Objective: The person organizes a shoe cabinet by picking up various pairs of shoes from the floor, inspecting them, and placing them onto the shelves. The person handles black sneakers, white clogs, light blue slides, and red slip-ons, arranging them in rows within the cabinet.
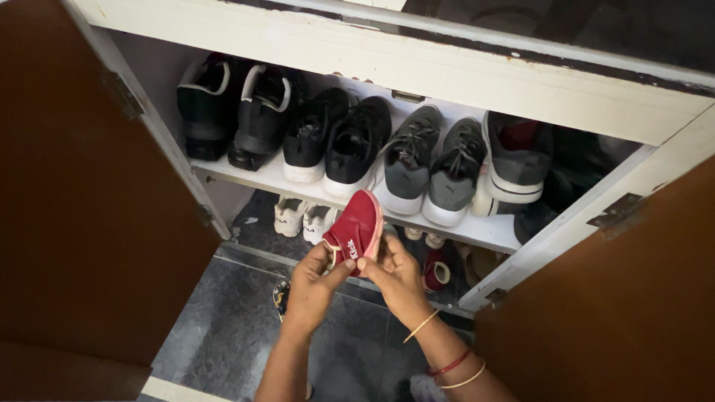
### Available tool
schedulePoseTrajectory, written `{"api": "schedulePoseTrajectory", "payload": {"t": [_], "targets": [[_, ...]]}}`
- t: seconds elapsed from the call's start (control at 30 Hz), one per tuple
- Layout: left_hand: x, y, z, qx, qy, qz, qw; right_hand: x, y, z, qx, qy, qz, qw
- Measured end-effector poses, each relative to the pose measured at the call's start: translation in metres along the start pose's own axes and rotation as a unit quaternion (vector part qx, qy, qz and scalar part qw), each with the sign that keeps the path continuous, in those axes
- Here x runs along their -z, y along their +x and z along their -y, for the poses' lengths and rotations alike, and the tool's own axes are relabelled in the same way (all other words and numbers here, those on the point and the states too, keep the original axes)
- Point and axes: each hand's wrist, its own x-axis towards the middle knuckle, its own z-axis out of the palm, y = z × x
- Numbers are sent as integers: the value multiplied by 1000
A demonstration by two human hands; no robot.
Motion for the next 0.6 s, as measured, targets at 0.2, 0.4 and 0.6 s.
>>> {"api": "schedulePoseTrajectory", "payload": {"t": [0.2,0.4,0.6], "targets": [[8,7,8,-84,-19,-111,990,9,3,-1,32,-10,-65,997],[-2,9,5,-13,-42,-19,999,4,3,2,45,28,-43,998],[0,9,12,-10,-50,-20,999,-2,-3,5,-10,-24,-25,999]]}}
